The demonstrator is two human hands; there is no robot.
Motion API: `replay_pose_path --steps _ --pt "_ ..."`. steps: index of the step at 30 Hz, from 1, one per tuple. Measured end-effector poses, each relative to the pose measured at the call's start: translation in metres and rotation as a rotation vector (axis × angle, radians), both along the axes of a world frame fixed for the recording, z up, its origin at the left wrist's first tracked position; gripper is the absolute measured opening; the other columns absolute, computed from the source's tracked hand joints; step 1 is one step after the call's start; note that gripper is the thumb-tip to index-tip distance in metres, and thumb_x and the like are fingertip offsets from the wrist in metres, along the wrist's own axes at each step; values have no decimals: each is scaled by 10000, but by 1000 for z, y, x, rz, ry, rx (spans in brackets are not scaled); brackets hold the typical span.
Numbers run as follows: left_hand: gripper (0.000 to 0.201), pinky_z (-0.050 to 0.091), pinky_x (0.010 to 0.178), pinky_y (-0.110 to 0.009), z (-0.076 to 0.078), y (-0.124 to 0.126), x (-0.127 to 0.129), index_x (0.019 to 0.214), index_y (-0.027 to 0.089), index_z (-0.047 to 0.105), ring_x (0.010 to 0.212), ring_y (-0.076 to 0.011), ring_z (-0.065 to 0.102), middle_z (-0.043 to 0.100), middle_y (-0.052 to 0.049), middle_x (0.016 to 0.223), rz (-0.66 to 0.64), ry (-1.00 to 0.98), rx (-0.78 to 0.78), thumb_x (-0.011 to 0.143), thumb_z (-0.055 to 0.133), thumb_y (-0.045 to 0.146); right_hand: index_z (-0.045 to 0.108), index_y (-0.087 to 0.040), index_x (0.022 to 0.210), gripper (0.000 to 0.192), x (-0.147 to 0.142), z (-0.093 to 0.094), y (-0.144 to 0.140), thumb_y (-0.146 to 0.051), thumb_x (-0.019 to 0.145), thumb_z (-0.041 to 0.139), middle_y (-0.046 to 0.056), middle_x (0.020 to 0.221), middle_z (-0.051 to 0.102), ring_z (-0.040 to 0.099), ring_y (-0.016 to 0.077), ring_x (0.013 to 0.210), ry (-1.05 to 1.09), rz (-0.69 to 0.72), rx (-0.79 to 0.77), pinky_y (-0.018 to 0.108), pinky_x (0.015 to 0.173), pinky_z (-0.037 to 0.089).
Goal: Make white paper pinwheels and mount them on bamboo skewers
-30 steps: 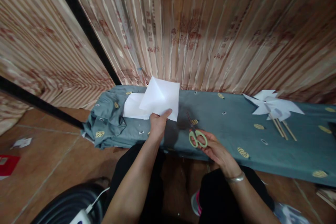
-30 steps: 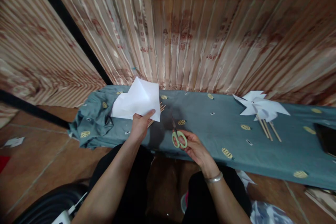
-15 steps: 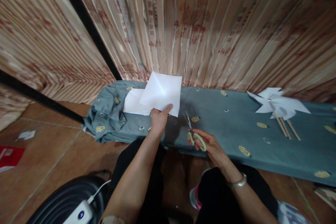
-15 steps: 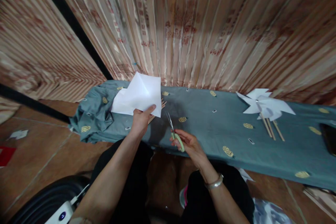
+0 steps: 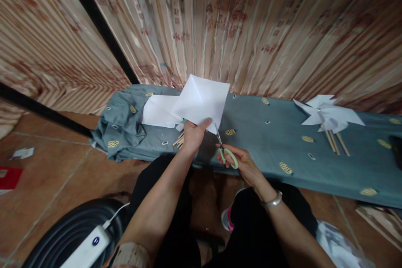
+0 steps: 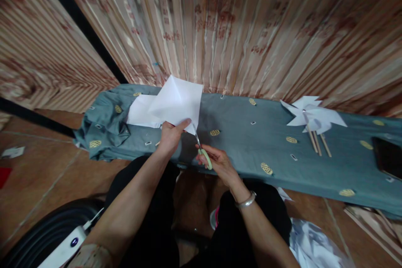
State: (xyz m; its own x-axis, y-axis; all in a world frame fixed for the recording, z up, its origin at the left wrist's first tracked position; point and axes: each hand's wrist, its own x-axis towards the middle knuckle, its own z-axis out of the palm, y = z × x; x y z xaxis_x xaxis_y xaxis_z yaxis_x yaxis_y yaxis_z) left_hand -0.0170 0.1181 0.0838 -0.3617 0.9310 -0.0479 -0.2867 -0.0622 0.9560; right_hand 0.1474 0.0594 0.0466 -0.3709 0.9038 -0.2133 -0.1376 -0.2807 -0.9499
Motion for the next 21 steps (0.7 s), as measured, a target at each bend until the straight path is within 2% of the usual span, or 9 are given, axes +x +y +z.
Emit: replay_pose_path --steps 8,21 --pt "169 412 501 -240 0 -1 3 611 149 627 525 -121 516 631 -3 601 -14 18 1 558 749 253 725 -192 1088 554 -3 5 1 -486 626 806 48 779 719 604 131 647 -22 -35 -12 233 527 407" --pt "175 410 503 -246 -5 -1 5 651 147 644 526 -131 522 632 -7 597 -25 10 1 561 752 251 731 -198 1065 525 -3 7 1 -475 627 812 37 755 712 596 122 631 -25 -43 -19 228 524 407"
